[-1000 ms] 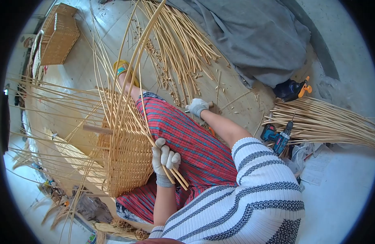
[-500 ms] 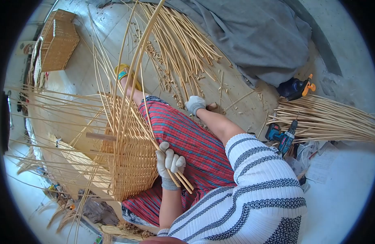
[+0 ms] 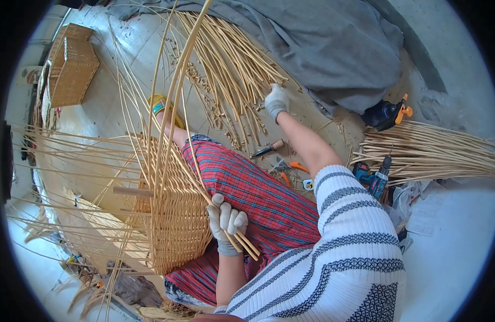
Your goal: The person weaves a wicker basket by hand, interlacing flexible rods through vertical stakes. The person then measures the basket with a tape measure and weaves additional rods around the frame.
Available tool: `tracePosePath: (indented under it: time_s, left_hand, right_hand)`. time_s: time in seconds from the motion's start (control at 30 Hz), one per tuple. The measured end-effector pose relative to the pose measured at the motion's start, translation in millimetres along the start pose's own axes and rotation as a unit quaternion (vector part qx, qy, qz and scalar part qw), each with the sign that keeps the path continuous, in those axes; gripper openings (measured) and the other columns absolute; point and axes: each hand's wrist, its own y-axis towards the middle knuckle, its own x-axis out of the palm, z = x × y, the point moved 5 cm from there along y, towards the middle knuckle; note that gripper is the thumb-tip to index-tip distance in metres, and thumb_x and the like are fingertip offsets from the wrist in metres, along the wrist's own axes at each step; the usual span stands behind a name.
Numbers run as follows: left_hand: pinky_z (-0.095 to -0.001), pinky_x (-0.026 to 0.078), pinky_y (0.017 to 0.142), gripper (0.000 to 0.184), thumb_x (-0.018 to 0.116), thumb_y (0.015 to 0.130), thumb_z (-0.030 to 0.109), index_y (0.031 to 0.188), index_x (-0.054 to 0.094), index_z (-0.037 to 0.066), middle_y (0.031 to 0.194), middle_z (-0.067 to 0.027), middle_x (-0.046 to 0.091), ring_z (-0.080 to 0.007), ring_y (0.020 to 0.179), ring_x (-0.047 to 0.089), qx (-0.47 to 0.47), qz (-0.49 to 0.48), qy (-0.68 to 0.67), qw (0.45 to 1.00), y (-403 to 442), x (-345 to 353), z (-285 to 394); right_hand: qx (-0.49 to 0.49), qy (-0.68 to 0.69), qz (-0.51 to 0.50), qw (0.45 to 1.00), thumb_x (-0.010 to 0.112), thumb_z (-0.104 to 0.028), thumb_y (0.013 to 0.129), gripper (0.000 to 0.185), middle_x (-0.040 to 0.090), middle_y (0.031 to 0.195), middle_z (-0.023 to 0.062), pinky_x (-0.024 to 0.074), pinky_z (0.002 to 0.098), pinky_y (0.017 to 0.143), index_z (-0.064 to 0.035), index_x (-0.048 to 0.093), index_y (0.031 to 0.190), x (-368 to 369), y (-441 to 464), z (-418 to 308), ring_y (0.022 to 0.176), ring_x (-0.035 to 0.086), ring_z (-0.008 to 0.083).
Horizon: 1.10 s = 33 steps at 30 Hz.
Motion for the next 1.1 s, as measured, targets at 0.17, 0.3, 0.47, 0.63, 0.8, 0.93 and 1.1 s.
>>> tracePosePath:
  time_s: [0.17, 0.3, 0.47, 0.63, 0.8, 0.93, 1.1]
  left_hand:
    - [-0.0318, 0.038, 0.054, 0.041, 0.040, 0.104, 0.031, 0.126, 0.048, -0.002, 0.051, 0.0026, 0.032, -0.0104, 0.038, 0.029, 0.016, 0.049, 0.022, 0.998, -5, -5, 3]
    - [-0.0335, 0.042, 0.056, 0.041, 0.040, 0.104, 0.031, 0.126, 0.049, -0.002, 0.051, 0.0025, 0.033, -0.0112, 0.039, 0.032, 0.014, 0.035, 0.016, 0.999, -3, -3, 3]
    - [-0.0334, 0.041, 0.055, 0.041, 0.041, 0.103, 0.031, 0.126, 0.049, -0.001, 0.050, 0.0026, 0.032, -0.0112, 0.038, 0.031, 0.011, 0.040, 0.022, 0.999, -4, -4, 4]
    - [-0.0320, 0.039, 0.054, 0.042, 0.041, 0.103, 0.033, 0.126, 0.049, -0.002, 0.050, 0.0032, 0.031, -0.0104, 0.038, 0.029, 0.013, 0.046, 0.036, 0.998, -4, -6, 3]
    - [-0.0308, 0.043, 0.063, 0.045, 0.035, 0.105, 0.033, 0.133, 0.044, -0.001, 0.057, 0.0037, 0.029, -0.0084, 0.044, 0.030, 0.005, -0.001, 0.031, 1.000, -2, -3, 2]
    - [-0.0258, 0.042, 0.066, 0.050, 0.035, 0.105, 0.034, 0.143, 0.036, 0.003, 0.059, 0.0045, 0.028, -0.0071, 0.047, 0.028, 0.001, 0.001, 0.061, 0.998, -4, 2, -2]
    - [-0.0267, 0.043, 0.066, 0.050, 0.037, 0.104, 0.029, 0.146, 0.031, 0.002, 0.060, 0.0023, 0.032, -0.0080, 0.046, 0.034, 0.017, 0.023, 0.069, 0.997, -8, 3, -2]
  right_hand:
    - [0.071, -0.168, -0.175, 0.967, 0.057, -0.026, 0.086, 0.029, 0.065, 0.109, 0.0123, 0.0510, 0.0435, 0.085, -0.0214, 0.064, 0.113, 21, 23, 4, 0.102, 0.062, 0.0320]
    - [0.095, -0.211, -0.201, 0.952, 0.057, -0.024, 0.085, 0.029, 0.065, 0.111, 0.0133, 0.0512, 0.0425, 0.087, -0.0195, 0.064, 0.113, 20, 36, -2, 0.104, 0.062, 0.0308]
    - [0.078, -0.213, -0.224, 0.948, 0.057, -0.022, 0.084, 0.031, 0.065, 0.111, 0.0157, 0.0505, 0.0428, 0.088, -0.0149, 0.063, 0.114, 30, 43, 1, 0.106, 0.062, 0.0313]
    - [-0.017, -0.153, -0.271, 0.950, 0.052, -0.014, 0.086, 0.042, 0.067, 0.111, 0.0172, 0.0523, 0.0388, 0.083, -0.0074, 0.058, 0.127, 23, 36, 3, 0.093, 0.067, 0.0291]
    - [0.188, 0.368, -0.423, 0.806, 0.062, -0.008, 0.088, 0.038, 0.066, 0.095, 0.0036, 0.0521, 0.0226, 0.067, -0.0055, 0.059, 0.126, -31, -16, -15, 0.076, 0.062, 0.0084]
    - [0.289, 0.563, -0.470, 0.616, 0.060, -0.009, 0.090, 0.031, 0.066, 0.089, 0.0042, 0.0525, 0.0227, 0.058, -0.0032, 0.057, 0.121, -109, -84, -42, 0.068, 0.063, 0.0102]
    - [0.199, 0.462, -0.670, 0.546, 0.057, -0.013, 0.093, 0.032, 0.064, 0.085, 0.0048, 0.0502, 0.0221, 0.053, -0.0064, 0.053, 0.124, -194, -144, -98, 0.064, 0.061, 0.0114]
